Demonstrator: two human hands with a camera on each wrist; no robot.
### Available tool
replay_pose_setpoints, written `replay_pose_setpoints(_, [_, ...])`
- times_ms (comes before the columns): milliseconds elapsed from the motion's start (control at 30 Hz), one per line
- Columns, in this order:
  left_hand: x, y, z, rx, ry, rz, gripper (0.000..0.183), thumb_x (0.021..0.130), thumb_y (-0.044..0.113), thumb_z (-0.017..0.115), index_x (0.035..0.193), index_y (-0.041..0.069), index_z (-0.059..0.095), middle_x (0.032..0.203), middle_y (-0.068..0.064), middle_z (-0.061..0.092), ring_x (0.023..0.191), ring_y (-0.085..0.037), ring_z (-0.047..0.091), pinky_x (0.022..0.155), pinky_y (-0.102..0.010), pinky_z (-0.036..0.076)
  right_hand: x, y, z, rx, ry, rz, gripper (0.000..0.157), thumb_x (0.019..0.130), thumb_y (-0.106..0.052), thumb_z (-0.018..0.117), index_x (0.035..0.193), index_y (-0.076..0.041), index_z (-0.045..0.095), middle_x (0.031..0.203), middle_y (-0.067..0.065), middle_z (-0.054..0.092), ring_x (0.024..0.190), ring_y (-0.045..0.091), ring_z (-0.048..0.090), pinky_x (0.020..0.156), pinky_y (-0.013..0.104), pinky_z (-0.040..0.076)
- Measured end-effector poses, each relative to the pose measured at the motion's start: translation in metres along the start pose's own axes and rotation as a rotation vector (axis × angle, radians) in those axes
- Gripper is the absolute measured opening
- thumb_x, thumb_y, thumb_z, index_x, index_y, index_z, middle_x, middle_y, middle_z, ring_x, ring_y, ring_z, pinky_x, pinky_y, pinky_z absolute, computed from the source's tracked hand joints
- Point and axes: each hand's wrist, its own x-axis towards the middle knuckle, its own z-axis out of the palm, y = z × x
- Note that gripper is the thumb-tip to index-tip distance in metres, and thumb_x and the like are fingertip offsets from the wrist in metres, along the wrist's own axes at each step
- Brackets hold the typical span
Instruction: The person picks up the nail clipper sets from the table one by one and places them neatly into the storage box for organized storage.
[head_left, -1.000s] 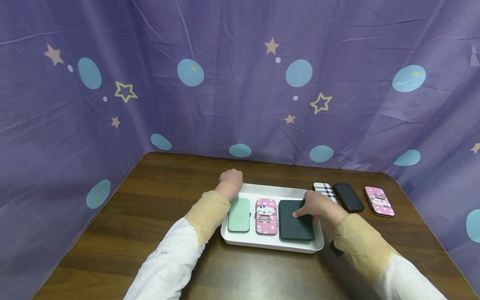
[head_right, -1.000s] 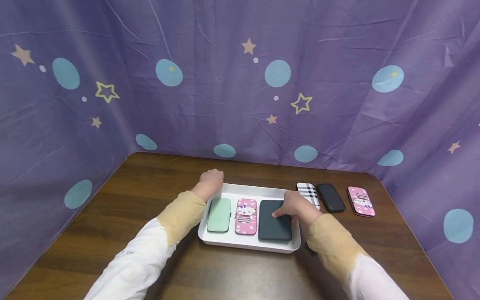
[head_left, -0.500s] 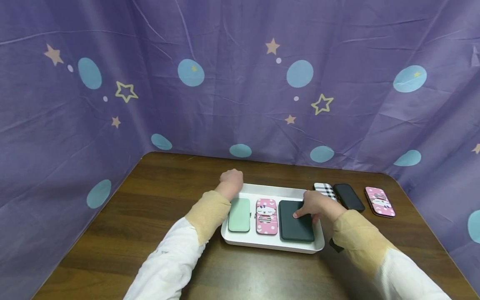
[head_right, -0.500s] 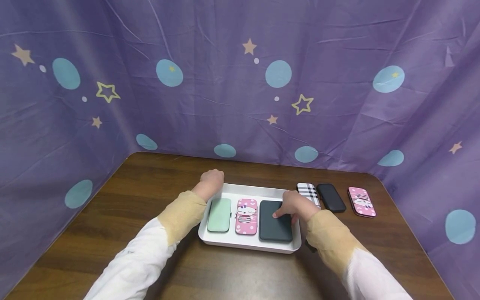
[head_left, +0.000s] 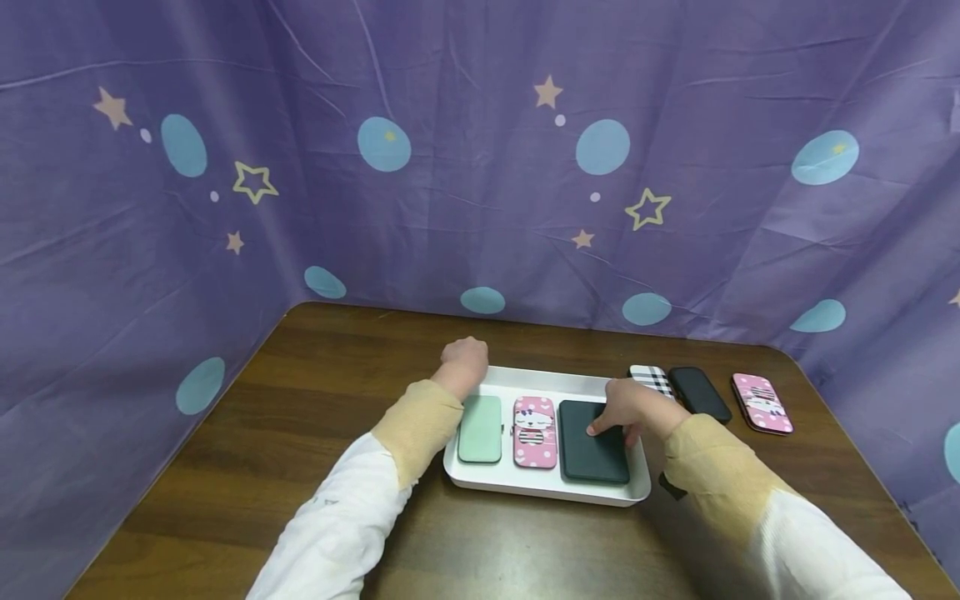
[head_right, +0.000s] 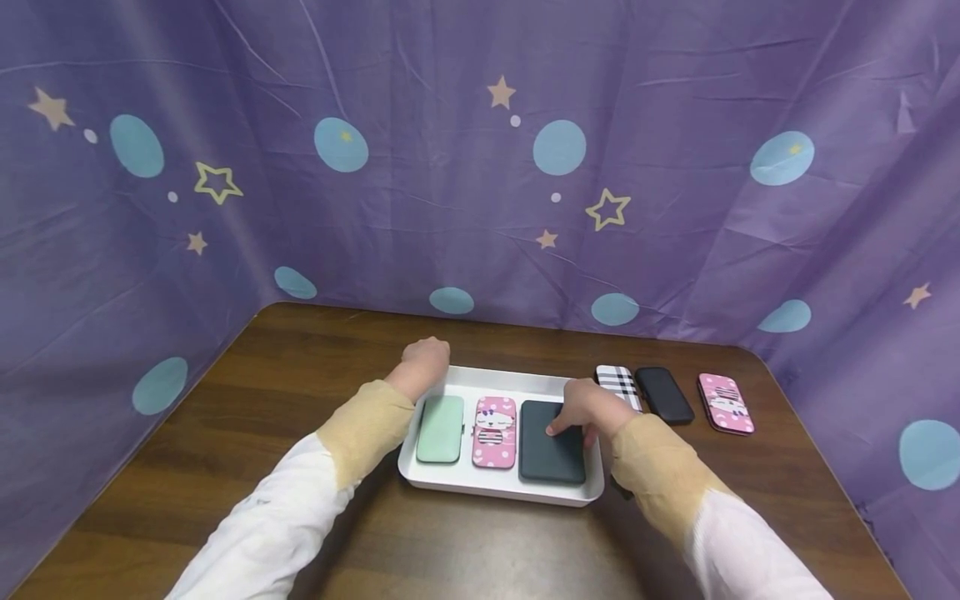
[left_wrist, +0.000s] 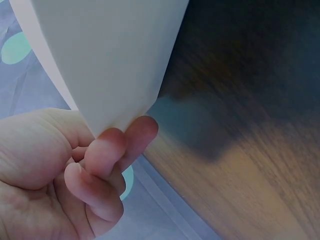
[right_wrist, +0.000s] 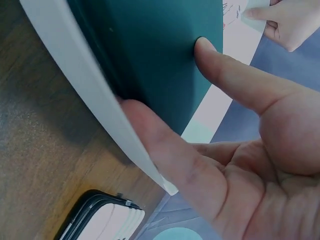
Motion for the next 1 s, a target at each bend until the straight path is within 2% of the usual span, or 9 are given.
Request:
replay_pose_setpoints(67, [0.0,0.0,0.0,0.002,0.001,0.005,0.027,0.097,0.007,0.043,0.11,0.012,0.067,0.11,-0.009,0.067,0.092,-0.02,0.064,0.066,-0.036,0.054,-0.002,0.0,-0.001,-0.002,0.015,-0.008,0.068,0.075,-0.029,0.08,0.117,0.013,0.046,0.09,0.02,0.059,0.053,0.021,0.067,0.052,0.027,0.054])
replay_pose_setpoints(167, [0.001,0.0,0.001,0.002,0.002,0.009,0.027,0.097,0.008,0.044,0.11,0.012,0.067,0.111,-0.009,0.067,0.092,-0.02,0.064,0.067,-0.036,0.054,-0.004,-0.001,-0.003,-0.005,0.036,-0.019,0.067,0.075,-0.025,0.08,0.116,0.015,0.046,0.086,0.022,0.061,0.053,0.022,0.067,0.052,0.028,0.055])
replay_pose_setpoints(400, [0.002,0.0,0.002,-0.002,-0.002,-0.001,0.027,0.097,0.008,0.043,0.11,0.013,0.067,0.111,-0.009,0.067,0.093,-0.021,0.064,0.067,-0.036,0.054,-0.013,-0.002,-0.007,-0.001,0.075,-0.069,0.039,0.075,-0.02,0.079,0.089,0.007,0.056,0.067,0.015,0.064,0.056,0.024,0.068,0.052,0.028,0.055])
replay_pose_setpoints(533, [0.001,0.0,0.002,-0.001,-0.002,0.003,0.027,0.097,0.008,0.044,0.11,0.013,0.067,0.111,-0.009,0.067,0.092,-0.02,0.064,0.066,-0.036,0.054,-0.015,0.001,-0.008,-0.009,0.092,-0.081,0.033,0.077,-0.021,0.077,0.083,0.005,0.058,0.06,0.013,0.066,0.054,0.022,0.068,0.051,0.028,0.055])
replay_pose_setpoints(767, [-0.002,0.0,0.001,0.0,-0.002,0.001,0.027,0.098,0.008,0.043,0.11,0.012,0.067,0.11,-0.009,0.067,0.092,-0.021,0.064,0.067,-0.036,0.054,-0.026,0.002,-0.011,-0.002,0.137,-0.114,0.031,0.081,-0.025,0.074,0.072,0.003,0.064,0.058,0.01,0.067,0.054,0.02,0.068,0.053,0.028,0.055])
replay_pose_setpoints(867, [-0.003,0.0,0.001,-0.003,0.0,0.001,0.028,0.098,0.008,0.043,0.111,0.012,0.067,0.111,-0.009,0.067,0.094,-0.021,0.064,0.068,-0.037,0.054,-0.032,0.002,-0.013,0.018,0.144,-0.123,0.03,0.083,-0.025,0.072,0.074,0.003,0.067,0.059,0.009,0.067,0.054,0.019,0.068,0.053,0.027,0.055])
replay_pose_setpoints(1000, [-0.003,-0.001,0.001,-0.006,0.013,0.006,0.028,0.097,0.007,0.043,0.111,0.012,0.067,0.114,-0.009,0.066,0.098,-0.023,0.064,0.07,-0.038,0.055,-0.038,0.003,-0.016,0.068,0.15,-0.151,0.031,0.086,-0.025,0.069,0.089,0.005,0.067,0.061,0.008,0.067,0.055,0.018,0.068,0.053,0.027,0.054])
